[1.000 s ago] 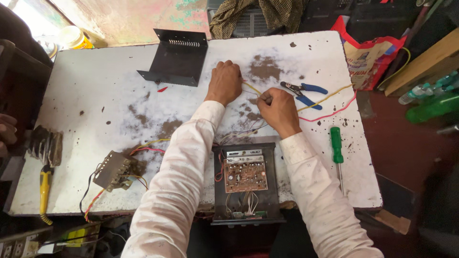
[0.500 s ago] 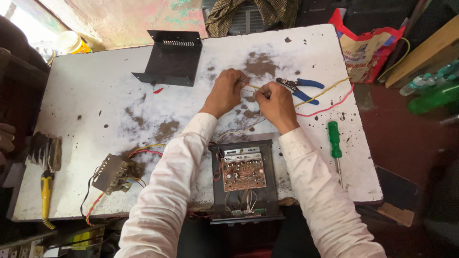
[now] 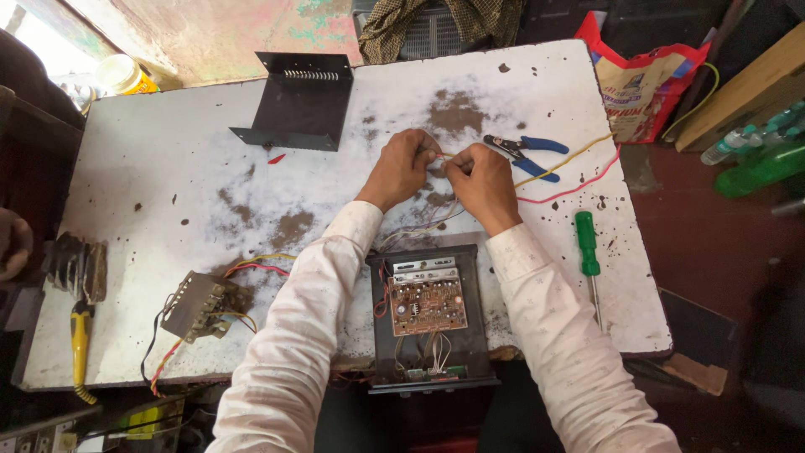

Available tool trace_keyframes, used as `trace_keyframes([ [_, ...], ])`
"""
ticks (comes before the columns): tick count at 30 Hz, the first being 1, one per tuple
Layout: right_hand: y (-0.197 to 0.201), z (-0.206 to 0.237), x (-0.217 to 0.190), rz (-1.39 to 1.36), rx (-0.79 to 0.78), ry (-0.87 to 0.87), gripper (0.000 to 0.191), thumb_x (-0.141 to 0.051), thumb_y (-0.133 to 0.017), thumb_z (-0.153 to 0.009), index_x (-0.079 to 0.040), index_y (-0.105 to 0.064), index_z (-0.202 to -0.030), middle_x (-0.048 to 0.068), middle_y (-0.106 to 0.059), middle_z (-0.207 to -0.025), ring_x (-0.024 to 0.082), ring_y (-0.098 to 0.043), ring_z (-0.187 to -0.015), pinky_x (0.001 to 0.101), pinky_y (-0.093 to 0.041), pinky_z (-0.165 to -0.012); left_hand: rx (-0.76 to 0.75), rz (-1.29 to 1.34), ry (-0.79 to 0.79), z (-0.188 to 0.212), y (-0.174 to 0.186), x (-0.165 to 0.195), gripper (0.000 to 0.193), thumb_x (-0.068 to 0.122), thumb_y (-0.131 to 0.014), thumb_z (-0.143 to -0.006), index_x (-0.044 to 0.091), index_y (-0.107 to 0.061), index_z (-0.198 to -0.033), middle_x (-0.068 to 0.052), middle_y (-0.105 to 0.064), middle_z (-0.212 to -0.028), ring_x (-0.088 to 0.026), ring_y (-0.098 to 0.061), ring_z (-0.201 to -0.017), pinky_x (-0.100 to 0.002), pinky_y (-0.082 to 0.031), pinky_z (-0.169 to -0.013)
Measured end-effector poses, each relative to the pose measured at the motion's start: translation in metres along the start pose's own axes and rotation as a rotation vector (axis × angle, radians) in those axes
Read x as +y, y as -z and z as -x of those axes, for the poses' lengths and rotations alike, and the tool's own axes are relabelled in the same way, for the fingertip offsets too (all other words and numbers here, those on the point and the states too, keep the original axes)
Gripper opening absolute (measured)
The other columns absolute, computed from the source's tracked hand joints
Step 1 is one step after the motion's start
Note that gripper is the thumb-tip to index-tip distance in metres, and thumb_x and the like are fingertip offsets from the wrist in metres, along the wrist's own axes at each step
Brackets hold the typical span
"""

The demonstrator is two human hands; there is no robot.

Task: The person works on an open electronic device on a cluttered workbench, stripping and twisting wires, and using a screwdriver on a small black component. The person also handles a small box of components.

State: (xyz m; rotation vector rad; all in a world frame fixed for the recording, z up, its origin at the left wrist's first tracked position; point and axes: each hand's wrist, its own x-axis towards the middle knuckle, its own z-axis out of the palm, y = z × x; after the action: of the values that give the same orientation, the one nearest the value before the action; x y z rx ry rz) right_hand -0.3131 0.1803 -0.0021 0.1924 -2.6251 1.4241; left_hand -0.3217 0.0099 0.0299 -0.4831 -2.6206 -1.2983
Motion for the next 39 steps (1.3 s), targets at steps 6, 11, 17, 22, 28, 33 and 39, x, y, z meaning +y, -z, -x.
trace_keyframes([
  [6,-0.0003,0.0007,-0.0016,0.03,0.004,-0.002,0.019,-0.018,-0.077,-0.085,0.0,-0.072,-0.083,0.014,-0.075,-0.075,0.023,-0.073,-0.065,0.0347,-0.056,-0.062,0.001,0.043,0.002,0.0009,0.0005,-0.0005,0.006,-0.001,-0.064,-0.086,0.0,-0.069,-0.088,-0.018,-0.071,-0.085,-0.036,-0.068,-0.083,-0.043,-0.053,-0.077],
  [11,0.0008,0.0012,-0.0031,0.033,0.007,-0.009,0.019,-0.018,-0.078,-0.084,0.0,-0.072,-0.083,0.014,-0.075,-0.075,0.024,-0.072,-0.064,0.035,-0.056,-0.061,-0.019,0.094,0.03,-0.0006,0.0007,-0.0012,0.007,-0.003,-0.063,-0.087,-0.001,-0.069,-0.088,-0.016,-0.072,-0.082,-0.031,-0.069,-0.078,-0.039,-0.054,-0.074],
  [17,-0.0008,0.003,-0.0001,0.005,0.005,0.003,0.019,-0.017,-0.078,-0.085,0.001,-0.071,-0.084,0.014,-0.074,-0.076,0.023,-0.072,-0.064,0.0349,-0.055,-0.061,-0.038,0.106,0.071,-0.0002,0.0005,-0.0009,0.008,-0.002,-0.062,-0.086,0.0,-0.069,-0.088,-0.014,-0.072,-0.081,-0.028,-0.07,-0.075,-0.038,-0.054,-0.072],
  [22,-0.0024,0.0012,0.0047,-0.033,0.033,0.029,0.016,-0.015,-0.075,-0.086,0.0,-0.071,-0.085,0.013,-0.074,-0.076,0.022,-0.072,-0.065,0.0345,-0.055,-0.062,-0.02,0.06,0.05,0.0003,-0.0005,0.0,0.006,-0.002,-0.065,-0.086,0.0,-0.07,-0.088,-0.016,-0.072,-0.082,-0.031,-0.07,-0.077,-0.04,-0.054,-0.072],
  [28,-0.0026,0.0018,0.0055,-0.006,0.034,0.018,0.017,-0.016,-0.076,-0.085,0.0,-0.071,-0.084,0.013,-0.074,-0.075,0.023,-0.071,-0.064,0.0348,-0.055,-0.061,-0.004,0.055,0.043,0.0,-0.0014,0.0002,0.006,-0.002,-0.065,-0.085,0.0,-0.07,-0.087,-0.016,-0.072,-0.082,-0.032,-0.07,-0.078,-0.04,-0.054,-0.072],
  [33,-0.0014,0.0018,0.0042,0.014,0.009,0.005,0.017,-0.016,-0.076,-0.086,0.0,-0.071,-0.083,0.013,-0.074,-0.074,0.023,-0.071,-0.063,0.0352,-0.055,-0.062,-0.02,0.08,0.036,-0.0008,-0.0003,-0.0001,0.005,-0.003,-0.064,-0.086,-0.001,-0.068,-0.086,-0.016,-0.069,-0.078,-0.03,-0.068,-0.072,-0.039,-0.053,-0.069],
  [39,-0.0013,0.002,0.0043,0.017,0.016,0.021,0.019,-0.017,-0.077,-0.085,0.0,-0.071,-0.083,0.013,-0.074,-0.075,0.023,-0.072,-0.064,0.0349,-0.055,-0.062,-0.036,0.115,0.046,-0.0018,-0.0004,0.0009,0.006,-0.003,-0.064,-0.086,-0.001,-0.069,-0.087,-0.015,-0.07,-0.076,-0.027,-0.068,-0.069,-0.038,-0.053,-0.068],
])
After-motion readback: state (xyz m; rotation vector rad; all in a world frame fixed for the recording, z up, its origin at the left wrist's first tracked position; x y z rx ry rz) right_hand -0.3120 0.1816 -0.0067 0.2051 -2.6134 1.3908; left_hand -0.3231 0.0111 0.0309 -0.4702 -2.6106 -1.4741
